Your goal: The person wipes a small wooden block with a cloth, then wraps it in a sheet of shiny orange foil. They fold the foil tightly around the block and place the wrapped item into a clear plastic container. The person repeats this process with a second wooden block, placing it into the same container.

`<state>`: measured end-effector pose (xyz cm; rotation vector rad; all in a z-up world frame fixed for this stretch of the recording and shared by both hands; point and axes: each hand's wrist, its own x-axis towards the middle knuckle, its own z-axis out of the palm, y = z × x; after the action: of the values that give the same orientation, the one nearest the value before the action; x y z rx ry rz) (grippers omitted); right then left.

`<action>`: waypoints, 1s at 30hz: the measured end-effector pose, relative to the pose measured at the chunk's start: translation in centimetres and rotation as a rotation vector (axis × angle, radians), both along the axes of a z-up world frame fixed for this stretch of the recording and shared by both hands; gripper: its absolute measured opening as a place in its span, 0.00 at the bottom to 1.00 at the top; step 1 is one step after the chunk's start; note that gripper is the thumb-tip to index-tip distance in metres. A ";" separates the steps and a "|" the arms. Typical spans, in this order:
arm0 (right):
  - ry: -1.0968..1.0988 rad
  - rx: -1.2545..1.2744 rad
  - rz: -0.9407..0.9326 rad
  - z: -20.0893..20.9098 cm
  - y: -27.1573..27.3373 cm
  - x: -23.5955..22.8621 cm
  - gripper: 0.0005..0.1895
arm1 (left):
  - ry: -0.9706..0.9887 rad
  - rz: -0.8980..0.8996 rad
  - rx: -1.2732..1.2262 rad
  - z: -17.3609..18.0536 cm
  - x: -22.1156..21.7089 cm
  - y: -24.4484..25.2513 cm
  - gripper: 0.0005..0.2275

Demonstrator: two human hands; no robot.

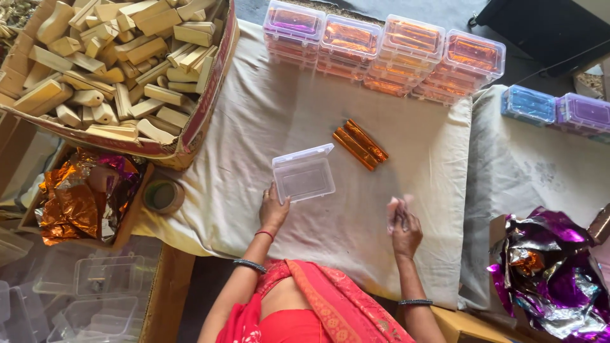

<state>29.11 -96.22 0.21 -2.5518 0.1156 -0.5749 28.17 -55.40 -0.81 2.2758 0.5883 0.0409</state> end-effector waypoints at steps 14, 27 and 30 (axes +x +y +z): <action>0.018 0.227 0.434 12.8 22.5 4.6 0.19 | -0.025 -0.318 0.050 -1.2 1.7 3.6 0.43; 0.267 -0.274 0.394 2.2 30.0 7.5 0.27 | 0.141 -0.473 0.059 3.1 1.9 4.9 0.46; 0.151 -0.235 0.580 0.7 30.8 7.6 0.27 | 0.117 -0.477 0.064 2.6 2.1 5.1 0.46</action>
<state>36.69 -65.42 0.95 -2.6667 -0.6541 -0.1757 30.31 -50.32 1.79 2.4359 0.0909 -0.3128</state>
